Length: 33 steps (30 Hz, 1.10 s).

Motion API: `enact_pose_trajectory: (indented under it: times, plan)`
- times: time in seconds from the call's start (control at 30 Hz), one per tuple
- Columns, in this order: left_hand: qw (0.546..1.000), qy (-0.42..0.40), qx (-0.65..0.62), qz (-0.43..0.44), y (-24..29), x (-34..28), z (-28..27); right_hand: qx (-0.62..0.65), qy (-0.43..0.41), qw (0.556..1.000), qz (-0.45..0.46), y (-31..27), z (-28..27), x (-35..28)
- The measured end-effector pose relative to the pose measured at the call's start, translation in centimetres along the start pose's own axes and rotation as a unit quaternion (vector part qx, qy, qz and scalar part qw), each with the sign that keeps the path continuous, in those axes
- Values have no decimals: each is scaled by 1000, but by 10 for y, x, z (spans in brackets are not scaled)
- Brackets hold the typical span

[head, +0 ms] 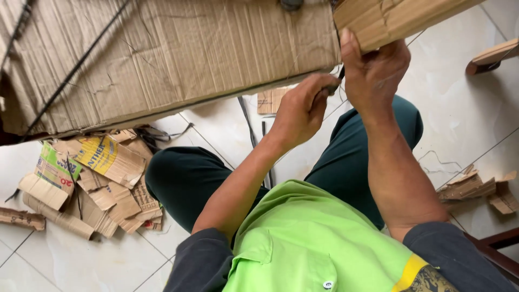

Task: Wrapping chair legs with protective cardboard and securing them with plastic ties.

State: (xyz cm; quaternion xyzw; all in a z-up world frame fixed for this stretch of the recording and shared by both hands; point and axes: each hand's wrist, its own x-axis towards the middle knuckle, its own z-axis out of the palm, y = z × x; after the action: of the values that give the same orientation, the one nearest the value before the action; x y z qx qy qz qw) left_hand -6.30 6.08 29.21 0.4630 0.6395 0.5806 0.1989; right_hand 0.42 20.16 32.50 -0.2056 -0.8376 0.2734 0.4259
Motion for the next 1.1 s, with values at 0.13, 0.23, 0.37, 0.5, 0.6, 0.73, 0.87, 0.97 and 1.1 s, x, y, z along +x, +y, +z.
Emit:
enact_pose_trajectory:
  times: [0.13,0.23,0.37,0.5,0.6,0.73,0.87,0.97,1.1]
  plan:
    - [999,17,-31,-8,24,34,-5,-1,-7,999,32,-13,-6,6]
    - [998,56,-41,-12,26,38,-4,23,-19,999,36,-13,-7,8]
    - [998,28,-10,-58,16,42,2,28,-41,994,93,-22,-11,7]
    - [996,12,81,-26,1,49,6,-14,-113,981,154,-45,-23,19]
    - [998,-6,28,-60,8,52,-3,33,-192,961,197,-35,-35,4]
    - [992,-40,12,-120,22,62,-17,10,-160,970,182,-45,-39,-25]
    - [992,-56,21,-107,26,63,-20,20,-20,998,63,-48,-37,-32]
    - [992,-60,25,-108,31,61,-22,19,20,999,32,-35,-40,-20]
    - [992,-63,17,-111,38,61,-25,-21,14,997,-69,-32,-53,29]
